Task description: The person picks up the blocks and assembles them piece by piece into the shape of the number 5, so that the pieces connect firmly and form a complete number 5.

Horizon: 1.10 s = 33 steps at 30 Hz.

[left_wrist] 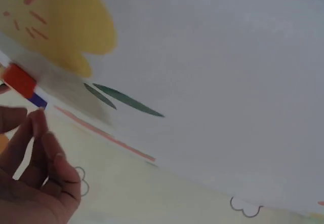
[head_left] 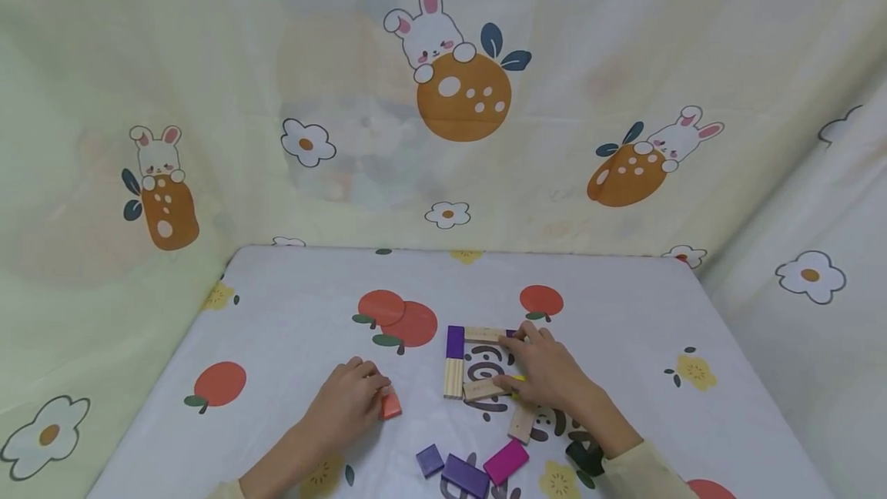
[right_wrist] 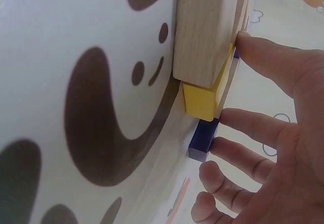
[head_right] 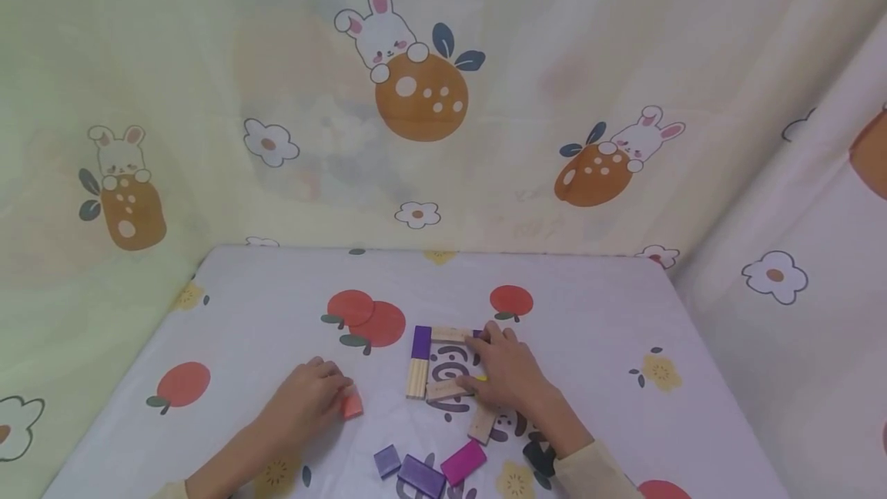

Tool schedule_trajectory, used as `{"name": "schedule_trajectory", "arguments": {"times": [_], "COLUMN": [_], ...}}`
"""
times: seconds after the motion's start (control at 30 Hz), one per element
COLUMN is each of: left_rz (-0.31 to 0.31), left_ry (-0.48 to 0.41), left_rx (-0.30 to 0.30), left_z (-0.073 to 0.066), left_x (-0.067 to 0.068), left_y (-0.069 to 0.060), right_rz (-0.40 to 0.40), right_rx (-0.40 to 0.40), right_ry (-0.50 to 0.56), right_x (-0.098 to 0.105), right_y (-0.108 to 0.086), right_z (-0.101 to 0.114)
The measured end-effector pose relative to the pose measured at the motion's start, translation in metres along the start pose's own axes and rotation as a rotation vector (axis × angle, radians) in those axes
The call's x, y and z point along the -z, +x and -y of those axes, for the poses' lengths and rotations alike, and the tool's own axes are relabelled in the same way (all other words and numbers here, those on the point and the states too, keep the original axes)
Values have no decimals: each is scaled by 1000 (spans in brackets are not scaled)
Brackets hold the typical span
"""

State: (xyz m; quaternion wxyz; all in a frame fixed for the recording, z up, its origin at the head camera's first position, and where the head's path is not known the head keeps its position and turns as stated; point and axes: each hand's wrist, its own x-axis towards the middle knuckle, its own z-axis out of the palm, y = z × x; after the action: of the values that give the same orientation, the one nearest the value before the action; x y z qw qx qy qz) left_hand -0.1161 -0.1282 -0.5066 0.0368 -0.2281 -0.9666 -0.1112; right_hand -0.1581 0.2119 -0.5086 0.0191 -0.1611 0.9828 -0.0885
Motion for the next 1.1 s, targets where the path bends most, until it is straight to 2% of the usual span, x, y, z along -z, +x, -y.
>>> {"name": "schedule_trajectory", "arguments": {"times": [0.13, 0.4, 0.57, 0.83, 1.1], "left_rz": [43, 163, 186, 236, 272], "left_ry": [14, -21, -26, -36, -63], "left_rx": [-8, -41, -52, -115, -106], "left_z": [-4, -10, -13, -20, -24], "left_x": [3, 2, 0, 5, -1], "left_y": [-3, -8, -8, -9, -12], "right_rz": [4, 9, 2, -10, -13], "right_rx": [-4, -10, -5, 1, 5], "right_ry": [-2, -10, -3, 6, -3], "right_x": [0, -1, -1, 0, 0], "right_y": [0, 0, -1, -1, -1], "right_z": [0, -1, 0, 0, 0]}}
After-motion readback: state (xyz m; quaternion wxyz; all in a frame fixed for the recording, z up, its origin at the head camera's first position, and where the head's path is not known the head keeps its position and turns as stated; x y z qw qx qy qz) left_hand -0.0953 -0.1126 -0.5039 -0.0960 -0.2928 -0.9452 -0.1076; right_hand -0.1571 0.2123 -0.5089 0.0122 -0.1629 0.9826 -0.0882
